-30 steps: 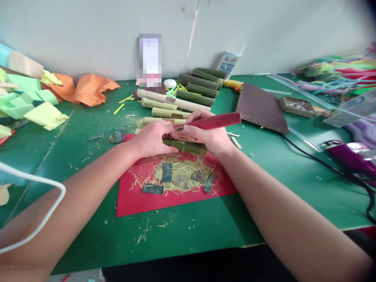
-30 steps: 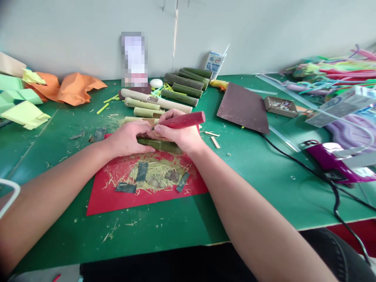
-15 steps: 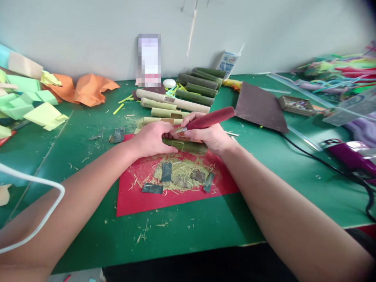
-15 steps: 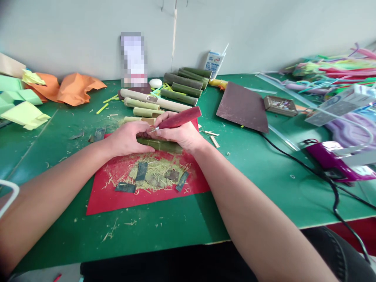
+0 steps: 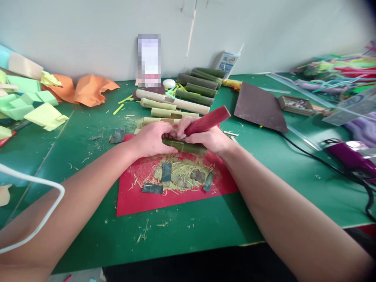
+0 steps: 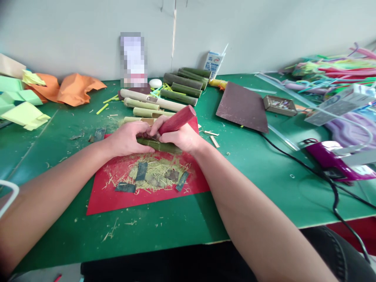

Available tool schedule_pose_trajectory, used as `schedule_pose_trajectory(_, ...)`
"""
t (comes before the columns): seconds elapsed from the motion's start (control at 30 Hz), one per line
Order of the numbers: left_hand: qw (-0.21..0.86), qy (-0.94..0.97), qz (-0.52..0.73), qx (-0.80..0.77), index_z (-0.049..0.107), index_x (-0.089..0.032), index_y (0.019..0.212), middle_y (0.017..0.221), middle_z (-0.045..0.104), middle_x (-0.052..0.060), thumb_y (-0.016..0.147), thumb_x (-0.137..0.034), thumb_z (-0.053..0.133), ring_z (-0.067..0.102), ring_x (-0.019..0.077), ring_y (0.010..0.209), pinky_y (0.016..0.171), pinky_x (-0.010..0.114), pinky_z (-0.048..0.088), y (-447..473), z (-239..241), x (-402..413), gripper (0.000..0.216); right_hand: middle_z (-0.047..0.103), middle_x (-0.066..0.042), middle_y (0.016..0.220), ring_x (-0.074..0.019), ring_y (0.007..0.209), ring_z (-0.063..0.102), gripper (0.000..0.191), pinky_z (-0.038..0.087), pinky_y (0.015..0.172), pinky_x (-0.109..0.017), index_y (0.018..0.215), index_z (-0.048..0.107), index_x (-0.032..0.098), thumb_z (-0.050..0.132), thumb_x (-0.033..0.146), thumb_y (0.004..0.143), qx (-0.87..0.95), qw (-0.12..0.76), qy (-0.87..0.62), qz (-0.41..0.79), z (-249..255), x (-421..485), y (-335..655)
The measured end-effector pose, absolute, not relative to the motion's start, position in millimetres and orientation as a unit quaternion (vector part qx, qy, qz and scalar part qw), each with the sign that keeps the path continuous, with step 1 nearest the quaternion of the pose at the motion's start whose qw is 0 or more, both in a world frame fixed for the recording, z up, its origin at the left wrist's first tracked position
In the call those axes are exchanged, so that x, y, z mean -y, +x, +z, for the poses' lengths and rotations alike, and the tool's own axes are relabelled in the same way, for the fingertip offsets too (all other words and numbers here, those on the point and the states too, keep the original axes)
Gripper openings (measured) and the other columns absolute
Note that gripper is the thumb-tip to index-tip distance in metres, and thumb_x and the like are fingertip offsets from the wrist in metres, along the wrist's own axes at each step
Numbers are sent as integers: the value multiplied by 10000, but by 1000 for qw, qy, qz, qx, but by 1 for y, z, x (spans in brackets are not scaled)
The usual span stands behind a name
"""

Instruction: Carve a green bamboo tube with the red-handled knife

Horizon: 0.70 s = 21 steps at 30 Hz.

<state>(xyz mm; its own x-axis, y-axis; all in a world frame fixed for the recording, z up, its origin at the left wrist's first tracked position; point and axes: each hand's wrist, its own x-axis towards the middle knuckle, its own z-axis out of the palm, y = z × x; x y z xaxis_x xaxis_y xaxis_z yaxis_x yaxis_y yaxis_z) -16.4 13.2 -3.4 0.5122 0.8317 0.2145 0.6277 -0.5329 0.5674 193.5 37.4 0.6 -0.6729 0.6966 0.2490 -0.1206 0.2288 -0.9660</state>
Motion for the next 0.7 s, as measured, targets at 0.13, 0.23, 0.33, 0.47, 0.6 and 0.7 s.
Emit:
schedule_pose_trajectory(0.13, 216, 842, 248, -427, 674, -180, 857, 850, 683, 10, 666, -338, 827, 618, 177, 778, 679, 300, 442, -17, -6, -14, 292, 679, -9, 817, -156, 793, 632, 223, 504, 760, -317, 880, 685, 165, 735, 115, 669, 679, 345, -197, 618, 0, -36, 192)
schedule_pose_trajectory(0.23, 224, 843, 253, -419, 672, -181, 830, 827, 680, 4, 664, -335, 831, 615, 169, 762, 674, 296, 441, -17, -6, -14, 276, 670, -5, 815, -162, 798, 643, 258, 512, 765, -328, 874, 649, 168, 775, 124, 654, 672, 351, -199, 621, 0, -35, 191)
schedule_pose_trajectory(0.33, 227, 844, 256, -413, 671, -184, 832, 829, 680, 1, 674, -335, 826, 613, 164, 759, 679, 294, 440, -18, -6, -14, 268, 661, 4, 799, -155, 782, 641, 282, 516, 766, -328, 868, 621, 173, 789, 114, 648, 666, 357, -201, 624, -1, -35, 190)
schedule_pose_trajectory(0.47, 214, 848, 250, -415, 650, -180, 813, 819, 670, -3, 668, -336, 830, 600, 162, 751, 663, 290, 418, -17, -6, -14, 279, 665, 6, 783, -148, 762, 645, 294, 523, 755, -321, 873, 610, 172, 795, 112, 652, 661, 366, -202, 623, -1, -35, 189)
schedule_pose_trajectory(0.6, 212, 849, 243, -419, 635, -179, 792, 797, 658, -2, 671, -341, 824, 586, 161, 735, 646, 290, 399, -17, -5, -14, 277, 677, 0, 784, -152, 766, 658, 264, 527, 738, -310, 843, 618, 163, 793, 105, 655, 663, 365, -201, 621, 0, -34, 189)
schedule_pose_trajectory(0.7, 208, 849, 240, -421, 639, -179, 815, 814, 662, 6, 670, -347, 824, 587, 169, 750, 653, 294, 397, -17, -4, -14, 289, 684, -7, 797, -145, 762, 651, 223, 517, 716, -292, 804, 634, 154, 790, 102, 654, 669, 362, -206, 616, 1, -34, 190)
